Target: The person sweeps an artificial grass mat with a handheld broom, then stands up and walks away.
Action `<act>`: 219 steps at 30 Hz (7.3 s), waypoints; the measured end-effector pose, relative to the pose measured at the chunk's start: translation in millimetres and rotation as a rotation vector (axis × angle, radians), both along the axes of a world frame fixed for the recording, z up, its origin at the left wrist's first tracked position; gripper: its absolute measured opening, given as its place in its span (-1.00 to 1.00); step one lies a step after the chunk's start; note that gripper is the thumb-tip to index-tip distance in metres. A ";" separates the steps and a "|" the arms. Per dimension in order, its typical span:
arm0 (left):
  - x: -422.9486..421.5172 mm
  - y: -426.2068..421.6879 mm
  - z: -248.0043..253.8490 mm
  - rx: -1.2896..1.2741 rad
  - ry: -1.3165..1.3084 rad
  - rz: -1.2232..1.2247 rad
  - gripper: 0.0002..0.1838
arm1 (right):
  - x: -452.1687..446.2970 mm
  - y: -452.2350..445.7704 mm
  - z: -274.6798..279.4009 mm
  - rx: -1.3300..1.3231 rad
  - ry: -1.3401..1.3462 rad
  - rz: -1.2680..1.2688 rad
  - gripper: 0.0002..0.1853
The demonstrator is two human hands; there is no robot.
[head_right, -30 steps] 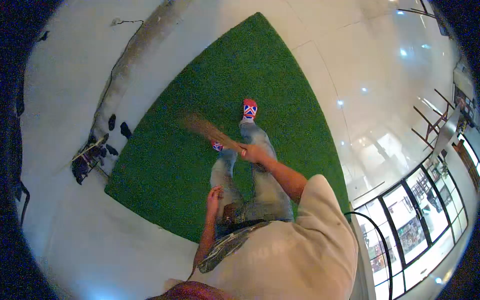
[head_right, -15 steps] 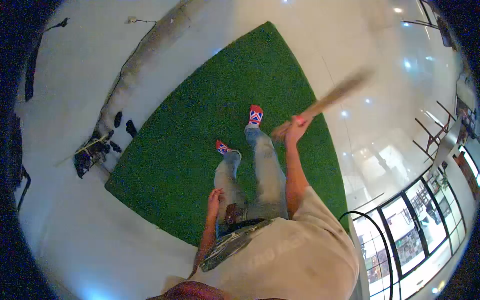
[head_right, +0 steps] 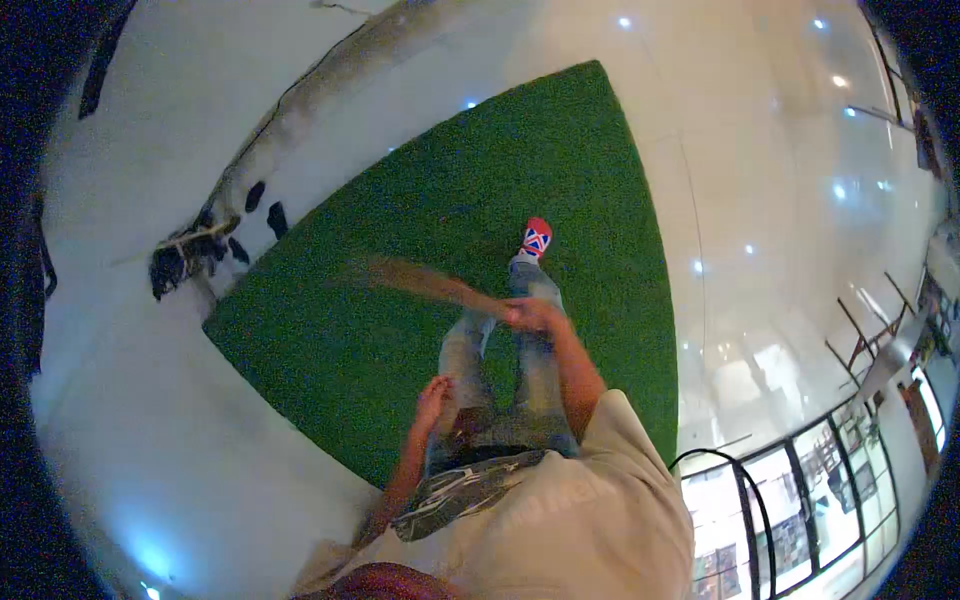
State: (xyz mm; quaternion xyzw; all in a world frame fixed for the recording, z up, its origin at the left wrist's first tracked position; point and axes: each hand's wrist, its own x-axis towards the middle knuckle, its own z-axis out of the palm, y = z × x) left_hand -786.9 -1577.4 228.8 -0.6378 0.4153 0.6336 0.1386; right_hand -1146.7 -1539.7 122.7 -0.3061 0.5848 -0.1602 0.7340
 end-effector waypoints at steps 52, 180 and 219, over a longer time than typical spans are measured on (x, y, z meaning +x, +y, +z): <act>382.8 -361.4 19.3 -0.032 0.159 0.607 -0.82 | 294.4 -595.9 -141.5 0.110 0.146 -1.322 -0.77; -226.9 -392.1 36.8 -0.200 0.137 -0.173 -0.67 | -332.8 51.4 140.8 0.601 -0.063 -1.239 -0.58; -579.6 -423.8 12.0 0.214 -0.044 -1.049 -0.56 | -445.5 16.3 71.8 0.611 -0.306 -1.530 -0.56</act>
